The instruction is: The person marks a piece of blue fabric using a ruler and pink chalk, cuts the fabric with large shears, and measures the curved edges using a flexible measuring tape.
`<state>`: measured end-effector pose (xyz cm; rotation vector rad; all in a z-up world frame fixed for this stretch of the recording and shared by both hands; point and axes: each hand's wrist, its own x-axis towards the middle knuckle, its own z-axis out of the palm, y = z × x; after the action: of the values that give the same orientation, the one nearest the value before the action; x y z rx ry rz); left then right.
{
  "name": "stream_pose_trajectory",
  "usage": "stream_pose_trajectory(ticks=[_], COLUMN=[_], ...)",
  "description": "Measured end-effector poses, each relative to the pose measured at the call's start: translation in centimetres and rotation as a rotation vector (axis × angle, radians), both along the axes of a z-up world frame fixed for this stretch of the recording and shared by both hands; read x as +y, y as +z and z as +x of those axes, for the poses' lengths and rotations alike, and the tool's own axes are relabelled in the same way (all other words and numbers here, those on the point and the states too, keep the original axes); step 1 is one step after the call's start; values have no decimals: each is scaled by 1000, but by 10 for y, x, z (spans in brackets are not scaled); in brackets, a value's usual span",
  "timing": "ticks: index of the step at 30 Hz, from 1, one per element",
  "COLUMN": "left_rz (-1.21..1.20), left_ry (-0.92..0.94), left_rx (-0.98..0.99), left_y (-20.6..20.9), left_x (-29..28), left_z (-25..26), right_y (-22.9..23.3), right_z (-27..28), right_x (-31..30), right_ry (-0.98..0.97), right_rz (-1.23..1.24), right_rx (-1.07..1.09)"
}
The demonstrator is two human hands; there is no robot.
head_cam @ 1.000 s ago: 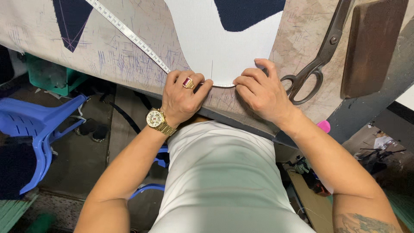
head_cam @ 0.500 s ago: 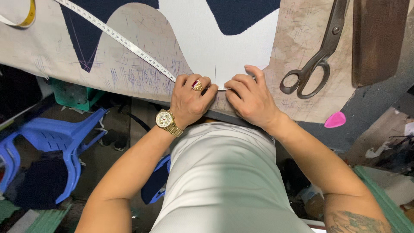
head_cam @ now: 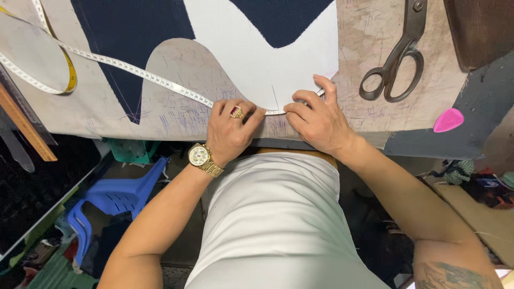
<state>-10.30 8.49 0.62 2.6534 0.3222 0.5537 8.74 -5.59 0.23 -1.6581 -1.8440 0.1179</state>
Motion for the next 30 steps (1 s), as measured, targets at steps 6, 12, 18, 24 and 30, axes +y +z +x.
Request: stream_pose_trajectory(ticks=[6, 12, 18, 24, 30], left_rz=[45, 86, 89, 72, 43], left_ry=[-123, -261, -371, -415, -427], left_rx=[4, -33, -38, -22, 34], left_y=[0, 0, 2, 0, 3], left_x=[26, 42, 51, 54, 55], left_z=[-6, 3, 10, 13, 12], right_y=[1, 3, 6, 5, 9], right_z=[-4, -7, -10, -19, -46], right_x=[-1, -4, -6, -7, 6], right_ry=[-24, -68, -100, -148, -274], right_rz=[-62, -100, -107, -97, -80], right_rx=[-28, -51, -73, -120, -132])
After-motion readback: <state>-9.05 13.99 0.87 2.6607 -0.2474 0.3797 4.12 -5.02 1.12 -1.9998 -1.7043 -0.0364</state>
